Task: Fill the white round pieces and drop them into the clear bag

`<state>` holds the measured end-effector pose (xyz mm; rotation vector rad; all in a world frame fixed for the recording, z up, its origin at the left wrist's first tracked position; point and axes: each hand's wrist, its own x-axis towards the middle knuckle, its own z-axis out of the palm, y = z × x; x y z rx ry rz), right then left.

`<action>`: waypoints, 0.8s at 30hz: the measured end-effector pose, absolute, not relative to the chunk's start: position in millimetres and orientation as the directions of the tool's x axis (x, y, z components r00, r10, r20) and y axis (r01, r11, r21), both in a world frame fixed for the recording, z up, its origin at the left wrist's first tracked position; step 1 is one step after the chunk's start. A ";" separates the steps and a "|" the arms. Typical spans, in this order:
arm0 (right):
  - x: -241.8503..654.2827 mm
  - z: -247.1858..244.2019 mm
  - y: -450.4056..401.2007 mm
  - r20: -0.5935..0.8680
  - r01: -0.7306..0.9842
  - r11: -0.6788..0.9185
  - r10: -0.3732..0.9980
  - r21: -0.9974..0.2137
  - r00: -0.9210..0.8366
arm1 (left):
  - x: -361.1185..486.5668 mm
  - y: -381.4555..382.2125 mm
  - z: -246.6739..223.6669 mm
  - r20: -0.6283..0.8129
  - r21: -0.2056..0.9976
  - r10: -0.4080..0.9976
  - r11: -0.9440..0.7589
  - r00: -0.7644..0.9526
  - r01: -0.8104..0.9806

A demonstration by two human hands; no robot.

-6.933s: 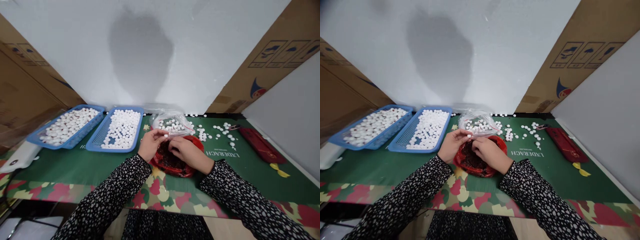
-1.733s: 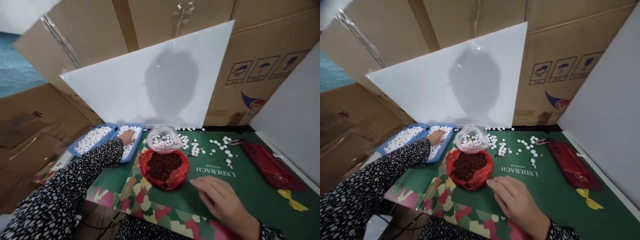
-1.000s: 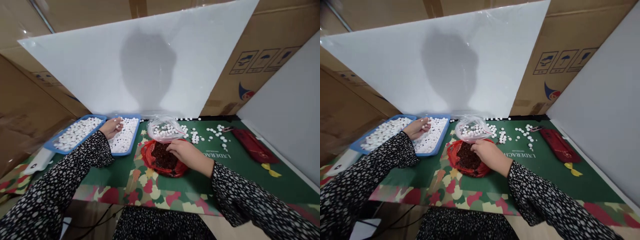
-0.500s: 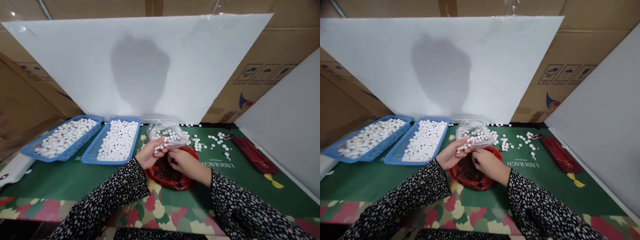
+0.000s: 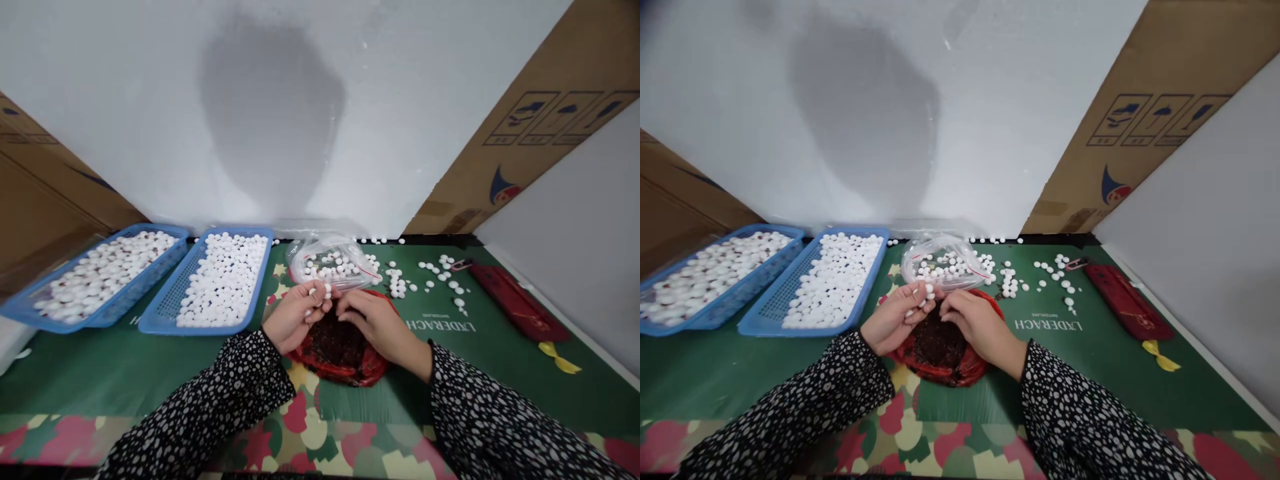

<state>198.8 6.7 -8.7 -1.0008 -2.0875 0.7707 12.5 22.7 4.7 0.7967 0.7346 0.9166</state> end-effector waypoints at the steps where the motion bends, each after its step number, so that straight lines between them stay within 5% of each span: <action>1: 198.9 -7.5 7.1 0.324 0.379 0.479 0.855 -0.792 -0.405 | 12.5 22.6 4.4 -0.205 0.846 0.895 0.366 0.396 -0.387; 5: 199.1 -1.0 8.9 0.227 0.121 0.267 0.936 -0.956 -0.269 | 11.7 20.8 5.4 -0.216 0.853 0.906 0.357 0.364 -0.381; 10: 196.4 1.3 8.1 0.177 -0.081 0.162 0.954 -0.983 -0.241 | 10.8 19.1 9.3 -0.221 0.868 0.889 0.366 0.402 -0.334; 24: 196.5 9.0 8.8 0.275 0.050 0.293 0.933 -0.955 -0.231 | 17.3 18.0 3.6 -0.143 0.915 0.924 0.260 0.355 -0.308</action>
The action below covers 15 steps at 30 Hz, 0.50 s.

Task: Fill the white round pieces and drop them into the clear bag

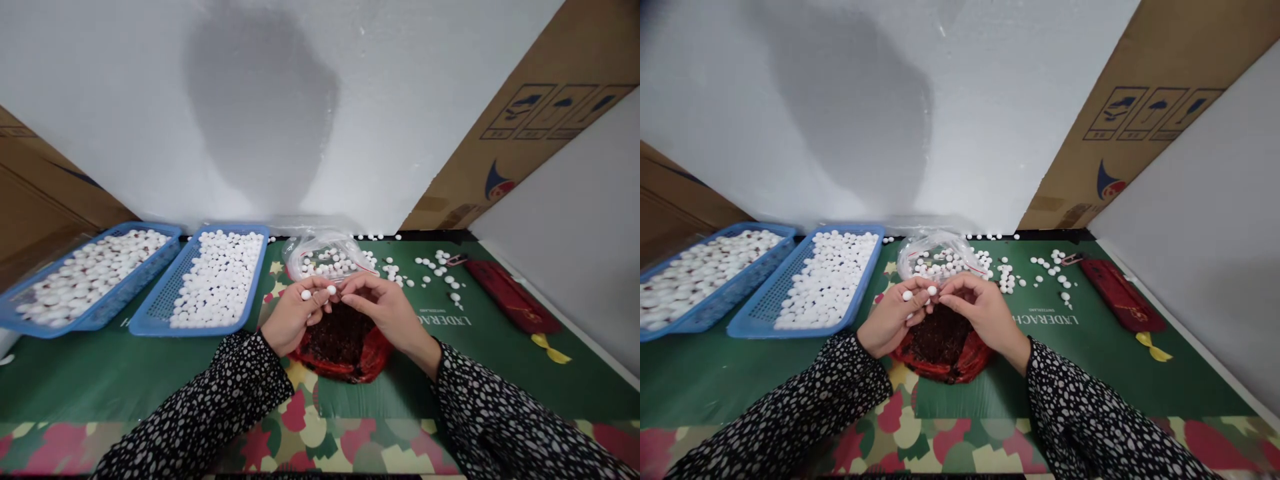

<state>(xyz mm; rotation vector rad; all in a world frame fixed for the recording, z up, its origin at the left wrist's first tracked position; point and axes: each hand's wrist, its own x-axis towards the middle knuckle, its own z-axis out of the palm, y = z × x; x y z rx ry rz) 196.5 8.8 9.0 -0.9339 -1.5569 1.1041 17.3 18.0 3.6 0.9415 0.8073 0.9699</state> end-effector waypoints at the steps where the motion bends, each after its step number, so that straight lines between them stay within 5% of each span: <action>1: 196.1 8.4 8.8 0.281 0.062 0.303 0.931 -0.951 -0.233 | 17.3 18.2 2.9 -0.139 0.918 0.926 0.254 0.351 -0.306; 15: 189.9 -2.2 2.9 0.430 0.204 0.454 0.890 -0.867 -0.153 | 20.5 13.6 6.3 -0.120 0.924 0.934 0.229 0.336 -0.306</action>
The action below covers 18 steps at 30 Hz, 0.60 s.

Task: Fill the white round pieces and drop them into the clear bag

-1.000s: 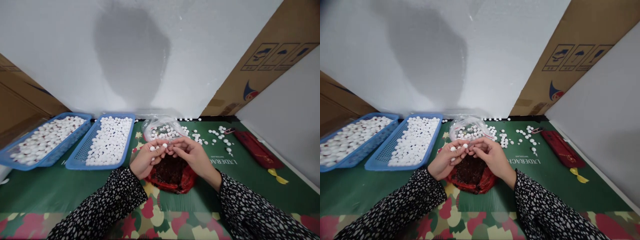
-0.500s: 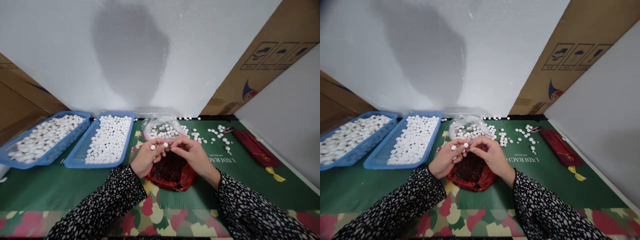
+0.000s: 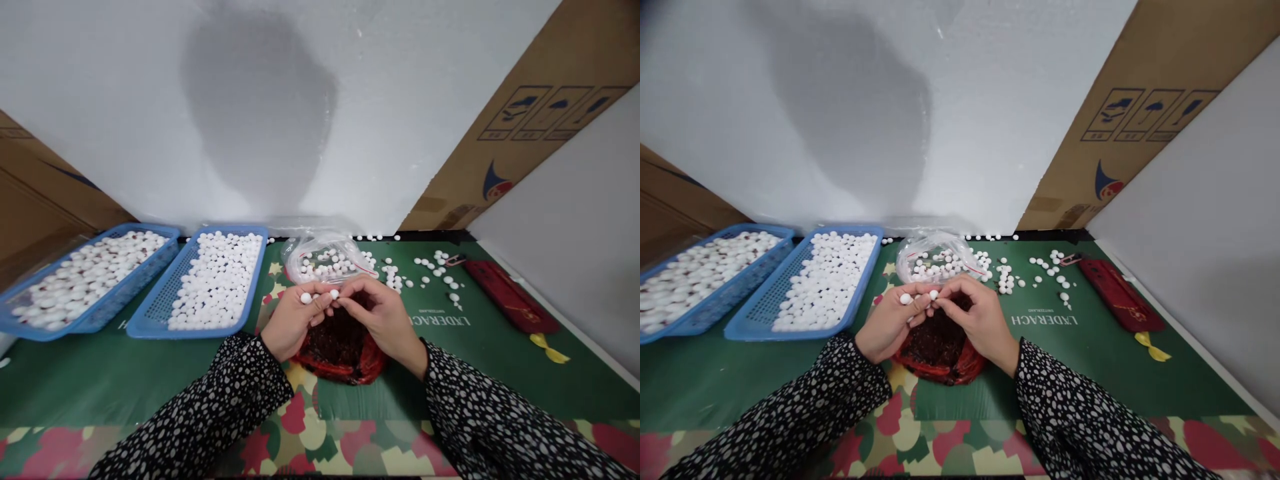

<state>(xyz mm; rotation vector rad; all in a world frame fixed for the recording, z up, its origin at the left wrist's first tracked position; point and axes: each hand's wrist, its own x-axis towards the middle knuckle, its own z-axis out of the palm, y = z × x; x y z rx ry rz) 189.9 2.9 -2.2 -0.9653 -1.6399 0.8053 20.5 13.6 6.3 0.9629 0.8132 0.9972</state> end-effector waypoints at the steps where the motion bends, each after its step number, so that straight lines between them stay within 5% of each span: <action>1: 189.5 -3.1 2.7 0.418 0.200 0.440 0.897 -0.875 -0.146 | 20.8 13.1 6.8 -0.116 0.928 0.937 0.221 0.331 -0.301; 8: 192.0 -0.8 2.5 0.410 0.224 0.453 0.886 -0.863 -0.214 | 19.0 13.5 6.1 -0.086 0.960 0.935 0.171 0.345 -0.223; 15: 199.5 9.1 10.9 0.741 0.460 0.739 0.633 -0.493 -0.223 | 18.6 11.4 12.1 -0.167 0.938 0.909 0.265 0.381 -0.222; 18: 205.0 10.7 23.2 0.768 0.602 0.707 0.598 -0.371 -0.230 | 17.1 12.4 15.4 -0.192 0.942 0.917 0.272 0.350 -0.197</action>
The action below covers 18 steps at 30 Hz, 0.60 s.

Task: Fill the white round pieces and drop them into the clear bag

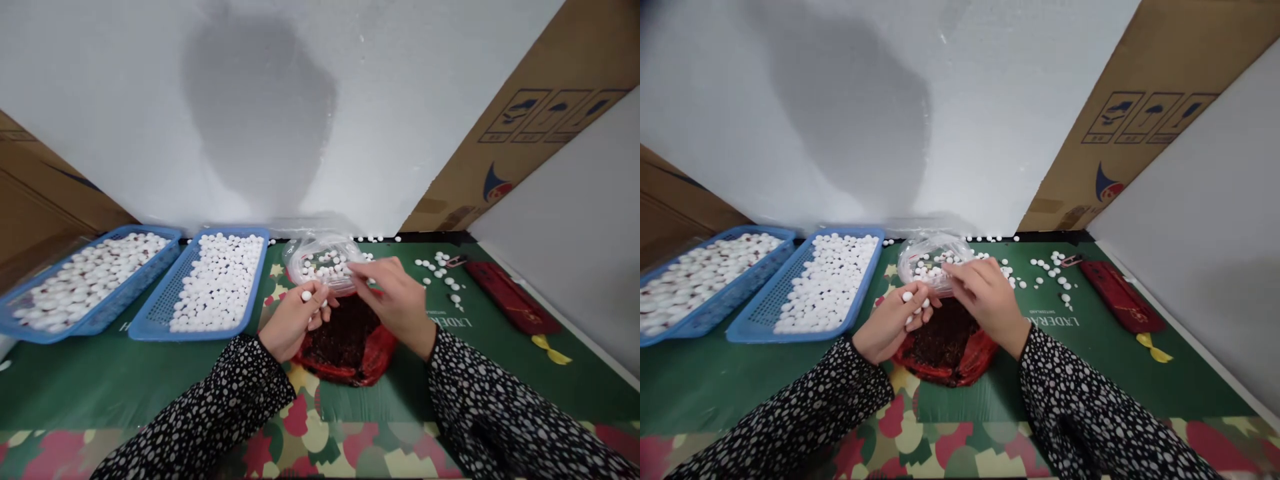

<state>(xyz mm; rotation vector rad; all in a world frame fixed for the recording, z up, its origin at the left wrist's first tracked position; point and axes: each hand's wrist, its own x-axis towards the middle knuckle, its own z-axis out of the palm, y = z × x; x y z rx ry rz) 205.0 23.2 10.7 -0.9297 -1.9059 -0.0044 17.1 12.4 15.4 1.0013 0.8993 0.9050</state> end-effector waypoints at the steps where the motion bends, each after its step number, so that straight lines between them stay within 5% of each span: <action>1: 206.6 10.5 26.3 0.731 0.632 0.678 0.636 -0.375 -0.248 | 16.4 13.1 15.5 -0.194 0.939 0.921 0.274 0.337 -0.208; 5: 206.5 5.2 22.8 0.509 0.629 0.664 0.735 -0.404 -0.448 | 14.4 16.5 12.7 -0.206 0.916 0.932 0.291 0.299 -0.276; 9: 196.2 -7.4 7.8 0.251 0.650 0.717 0.697 -0.252 -0.672 | 14.1 18.3 10.7 -0.214 0.905 0.925 0.309 0.315 -0.293; 14: 187.6 -21.9 7.2 0.230 0.656 0.730 0.683 -0.192 -0.693 | 13.0 18.2 7.6 -0.185 0.932 0.931 0.268 0.316 -0.245; 18: 192.6 -17.3 10.1 0.227 0.618 0.702 0.706 -0.355 -0.671 | 11.4 18.6 3.2 -0.156 0.942 0.937 0.236 0.311 -0.239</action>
